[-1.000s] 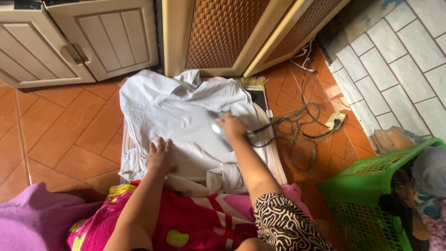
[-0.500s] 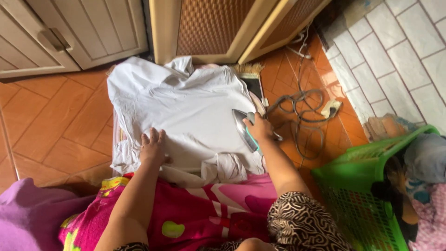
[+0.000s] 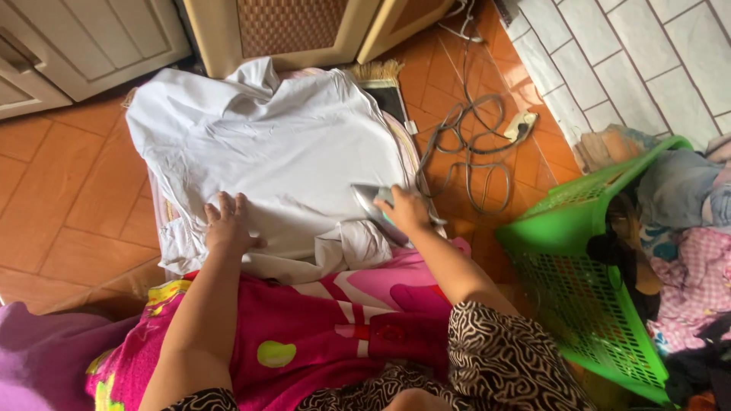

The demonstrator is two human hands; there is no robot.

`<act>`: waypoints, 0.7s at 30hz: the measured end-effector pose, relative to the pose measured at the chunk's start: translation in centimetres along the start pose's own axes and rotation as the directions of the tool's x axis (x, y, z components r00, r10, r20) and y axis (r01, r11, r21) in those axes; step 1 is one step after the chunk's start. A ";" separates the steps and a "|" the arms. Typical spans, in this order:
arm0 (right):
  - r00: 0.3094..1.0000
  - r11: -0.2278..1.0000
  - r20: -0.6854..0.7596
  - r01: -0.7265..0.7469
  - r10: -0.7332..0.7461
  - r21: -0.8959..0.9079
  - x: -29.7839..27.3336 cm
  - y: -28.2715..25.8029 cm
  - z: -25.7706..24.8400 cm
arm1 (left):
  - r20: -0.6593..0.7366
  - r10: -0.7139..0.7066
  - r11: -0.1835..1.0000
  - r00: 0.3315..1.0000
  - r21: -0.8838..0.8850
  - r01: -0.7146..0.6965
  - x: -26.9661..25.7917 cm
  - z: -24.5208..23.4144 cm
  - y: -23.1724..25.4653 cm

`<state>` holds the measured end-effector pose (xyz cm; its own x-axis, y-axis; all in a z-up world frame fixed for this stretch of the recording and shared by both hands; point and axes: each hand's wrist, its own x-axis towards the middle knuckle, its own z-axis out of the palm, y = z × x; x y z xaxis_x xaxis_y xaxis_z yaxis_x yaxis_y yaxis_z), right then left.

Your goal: Ironing a white shirt on the floor using an iron and a mat.

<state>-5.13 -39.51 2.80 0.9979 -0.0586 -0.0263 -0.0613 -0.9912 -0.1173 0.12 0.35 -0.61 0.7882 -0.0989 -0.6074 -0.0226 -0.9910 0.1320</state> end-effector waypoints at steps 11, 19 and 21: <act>0.992 0.992 0.002 -0.124 0.124 0.014 3.0 1.7 -1.6 | -0.062 0.037 0.999 0.997 0.022 -0.036 0.3 0.6 -0.4; 0.989 0.997 0.145 0.034 -0.042 0.062 -3.3 2.5 -1.7 | -0.023 0.004 1.000 1.000 -0.010 -0.005 -0.2 -0.1 -0.2; 0.998 0.998 0.035 0.058 -0.058 0.001 -2.8 2.8 -1.1 | -0.018 0.004 1.000 1.000 -0.020 -0.004 -0.3 -0.2 -0.2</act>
<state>-8.04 -42.27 3.59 0.9985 0.0027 -0.0540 -0.0038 -0.9928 -0.1199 0.06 0.65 -0.28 0.7989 -0.1013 -0.5929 -0.0137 -0.9885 0.1504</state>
